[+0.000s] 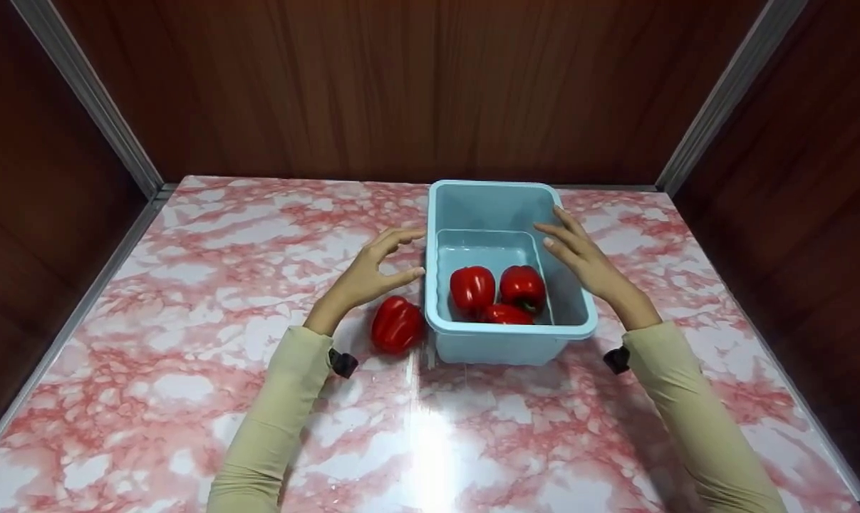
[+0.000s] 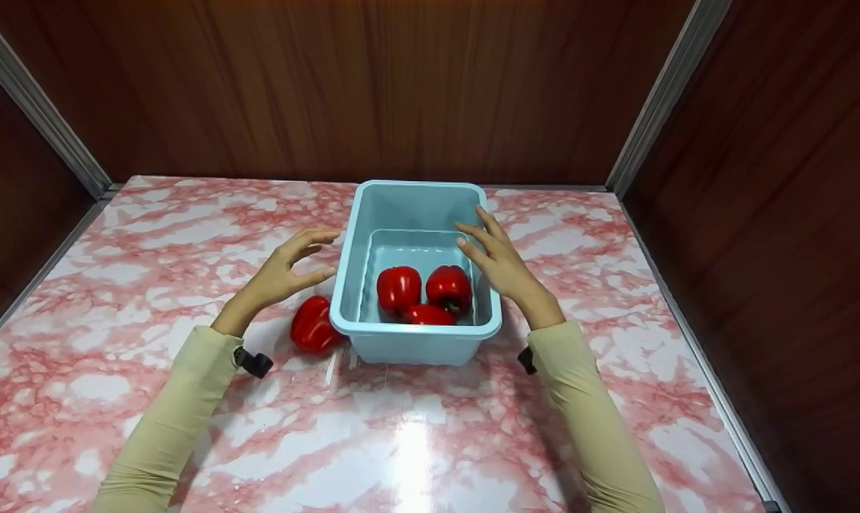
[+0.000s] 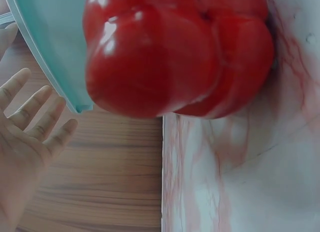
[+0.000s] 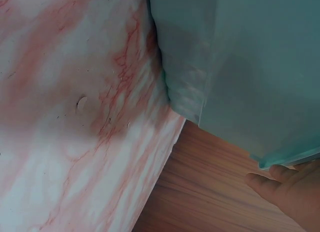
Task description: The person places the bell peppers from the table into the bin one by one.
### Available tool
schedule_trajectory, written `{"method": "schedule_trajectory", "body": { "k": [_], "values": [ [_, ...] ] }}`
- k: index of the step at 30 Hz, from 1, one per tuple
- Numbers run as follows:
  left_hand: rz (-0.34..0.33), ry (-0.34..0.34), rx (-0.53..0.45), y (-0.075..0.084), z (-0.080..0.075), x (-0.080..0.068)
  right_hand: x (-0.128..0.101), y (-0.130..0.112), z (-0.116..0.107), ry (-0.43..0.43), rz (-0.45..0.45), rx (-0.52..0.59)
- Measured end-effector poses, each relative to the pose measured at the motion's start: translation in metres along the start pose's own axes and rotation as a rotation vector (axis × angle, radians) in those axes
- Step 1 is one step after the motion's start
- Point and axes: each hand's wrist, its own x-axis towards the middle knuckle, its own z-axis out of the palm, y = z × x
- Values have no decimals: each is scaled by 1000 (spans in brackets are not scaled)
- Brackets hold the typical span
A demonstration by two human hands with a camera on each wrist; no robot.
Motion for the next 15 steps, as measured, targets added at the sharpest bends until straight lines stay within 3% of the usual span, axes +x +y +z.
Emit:
{"method": "schedule_trajectory", "body": {
  "k": [8,15],
  "values": [
    [-28,-13,11,-3,-2,-4,2,9,1,12,-1,-9],
    [-34,-9,-1,-3,-2,-9,-4,-15,-2,-14,-1,14]
  ]
}}
